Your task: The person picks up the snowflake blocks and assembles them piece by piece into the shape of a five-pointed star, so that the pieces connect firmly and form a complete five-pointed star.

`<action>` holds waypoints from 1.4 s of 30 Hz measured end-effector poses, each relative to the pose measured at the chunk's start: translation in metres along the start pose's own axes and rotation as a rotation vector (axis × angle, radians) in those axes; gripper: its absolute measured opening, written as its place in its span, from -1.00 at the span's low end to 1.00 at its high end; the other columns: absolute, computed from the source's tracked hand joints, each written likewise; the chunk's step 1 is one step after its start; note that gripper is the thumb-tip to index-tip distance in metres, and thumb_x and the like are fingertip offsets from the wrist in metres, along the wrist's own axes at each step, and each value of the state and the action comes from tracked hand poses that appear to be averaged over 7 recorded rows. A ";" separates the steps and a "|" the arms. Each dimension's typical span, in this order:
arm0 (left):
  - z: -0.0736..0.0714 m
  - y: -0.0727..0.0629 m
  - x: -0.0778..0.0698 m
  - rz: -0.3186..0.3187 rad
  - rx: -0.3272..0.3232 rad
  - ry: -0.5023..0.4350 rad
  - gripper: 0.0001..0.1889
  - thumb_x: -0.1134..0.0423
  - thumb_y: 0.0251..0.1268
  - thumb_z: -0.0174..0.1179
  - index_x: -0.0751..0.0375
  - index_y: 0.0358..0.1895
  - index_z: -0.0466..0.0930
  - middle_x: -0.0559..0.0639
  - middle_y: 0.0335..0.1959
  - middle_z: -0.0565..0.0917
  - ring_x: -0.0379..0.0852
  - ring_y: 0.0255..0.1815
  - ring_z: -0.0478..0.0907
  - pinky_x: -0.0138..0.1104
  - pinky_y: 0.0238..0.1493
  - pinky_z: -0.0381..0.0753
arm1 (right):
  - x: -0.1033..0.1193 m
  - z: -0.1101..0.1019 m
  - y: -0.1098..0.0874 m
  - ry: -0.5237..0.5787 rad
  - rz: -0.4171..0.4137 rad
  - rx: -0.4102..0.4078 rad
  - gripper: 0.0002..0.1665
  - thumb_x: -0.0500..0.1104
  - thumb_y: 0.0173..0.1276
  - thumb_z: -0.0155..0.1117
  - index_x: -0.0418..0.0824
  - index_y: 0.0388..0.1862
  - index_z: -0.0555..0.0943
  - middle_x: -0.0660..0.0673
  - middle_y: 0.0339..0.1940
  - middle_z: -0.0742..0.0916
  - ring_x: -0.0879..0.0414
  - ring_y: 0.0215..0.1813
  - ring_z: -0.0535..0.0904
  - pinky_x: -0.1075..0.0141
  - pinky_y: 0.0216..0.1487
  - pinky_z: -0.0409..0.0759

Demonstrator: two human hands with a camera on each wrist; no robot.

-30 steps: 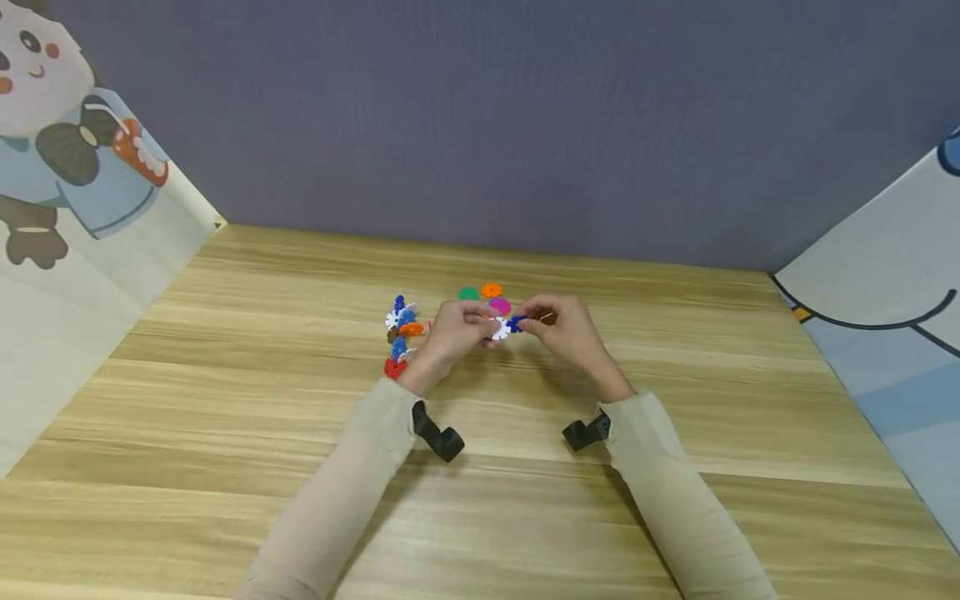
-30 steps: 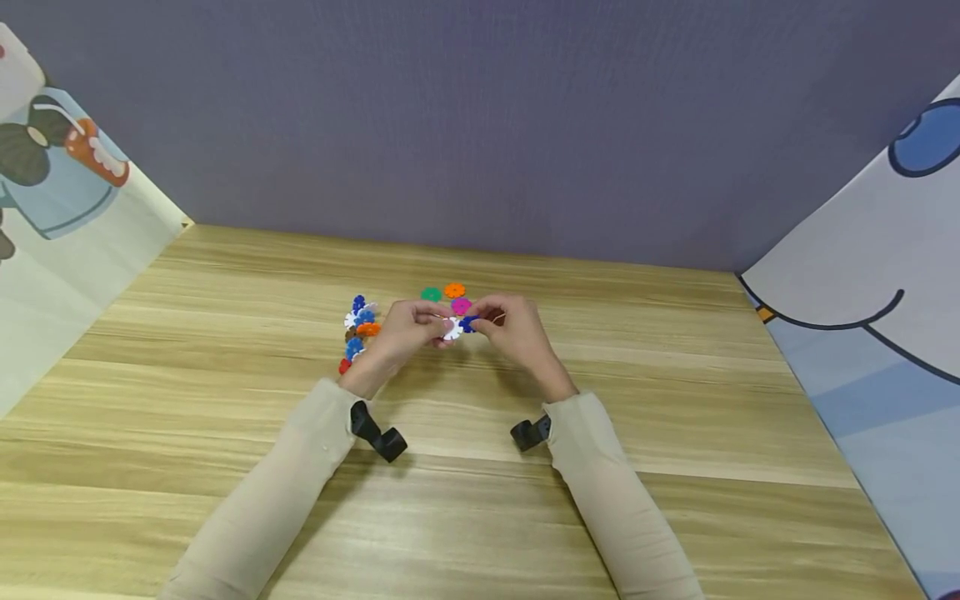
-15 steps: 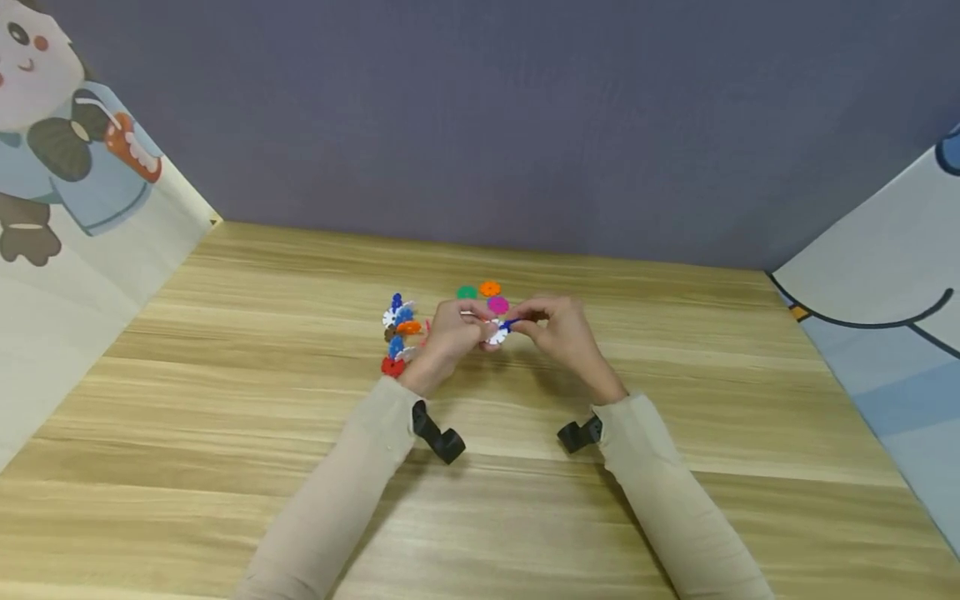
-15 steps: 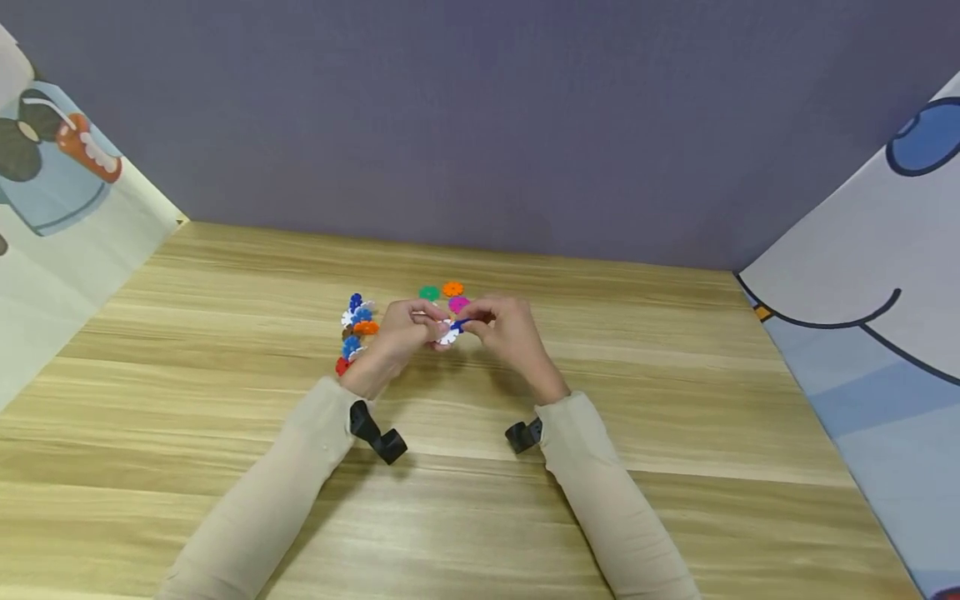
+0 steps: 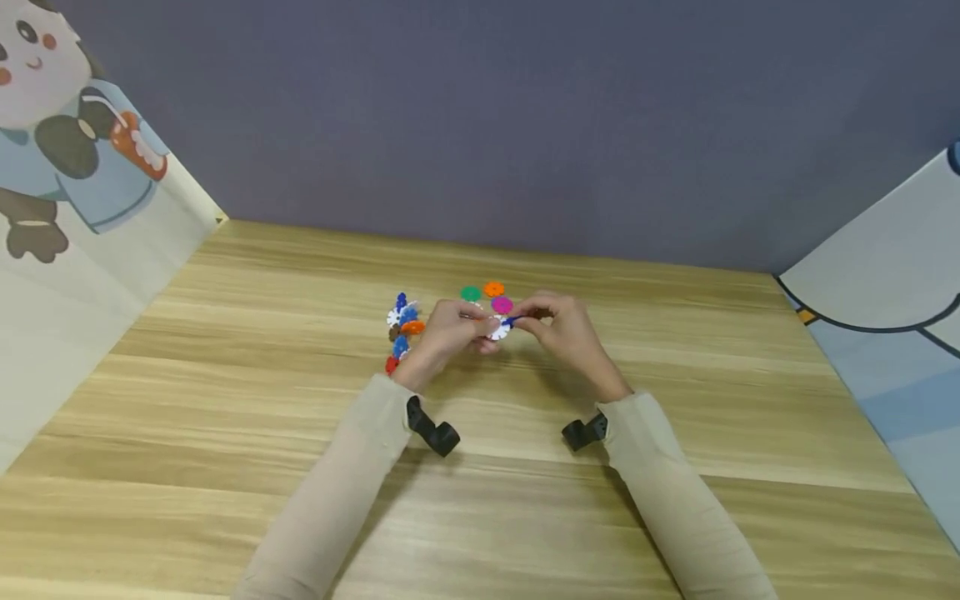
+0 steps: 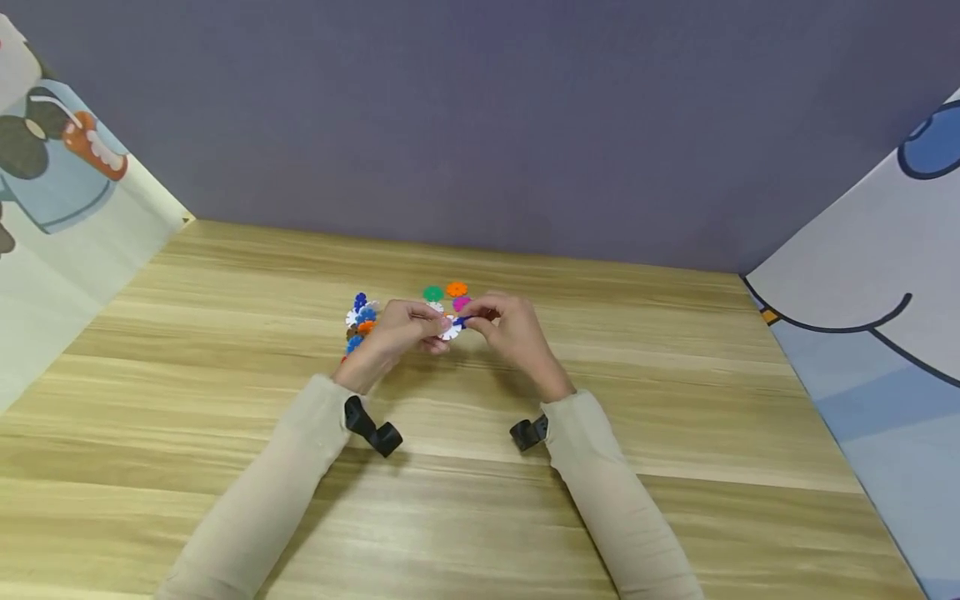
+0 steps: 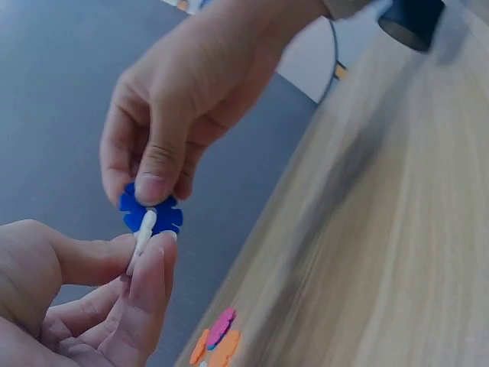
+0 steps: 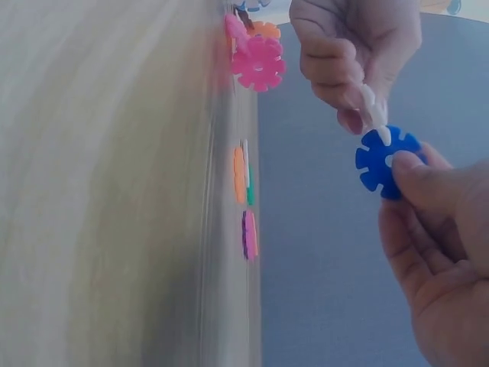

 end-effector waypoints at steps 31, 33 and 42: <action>-0.021 0.001 -0.008 0.046 -0.171 -0.095 -0.88 0.59 0.20 0.11 0.41 -0.24 0.43 0.18 -0.44 0.64 -0.10 -0.52 0.67 -0.30 -0.28 0.72 | -0.004 0.001 0.034 -0.092 0.050 0.078 -0.79 -0.41 0.22 0.30 -0.40 -0.14 0.64 -0.32 -0.24 0.70 -0.05 -0.22 0.61 0.13 -0.09 0.67; -0.023 0.001 -0.010 0.047 -0.184 -0.079 -0.84 0.60 0.20 0.11 0.43 -0.17 0.44 0.24 -0.37 0.64 -0.03 -0.45 0.69 -0.30 -0.24 0.72 | -0.010 0.006 0.039 -0.098 0.096 0.132 -0.78 -0.42 0.21 0.29 -0.42 -0.14 0.64 -0.33 -0.23 0.70 -0.07 -0.20 0.61 0.14 -0.08 0.66; -0.021 0.004 -0.008 0.076 -0.180 -0.117 -0.70 0.66 0.18 0.06 0.53 0.00 0.45 0.34 -0.23 0.62 -0.16 -0.48 0.63 -0.34 -0.21 0.71 | -0.021 0.028 0.053 -0.203 0.181 0.331 -0.71 -0.37 0.17 0.34 -0.46 -0.11 0.63 -0.31 -0.25 0.72 -0.08 -0.19 0.63 0.19 -0.10 0.64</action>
Point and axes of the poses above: each hand's wrist, its own y-axis towards the middle knuckle, its own z-axis out of the palm, x = y × z, the point moved 3 cm from there along y, towards the middle knuckle
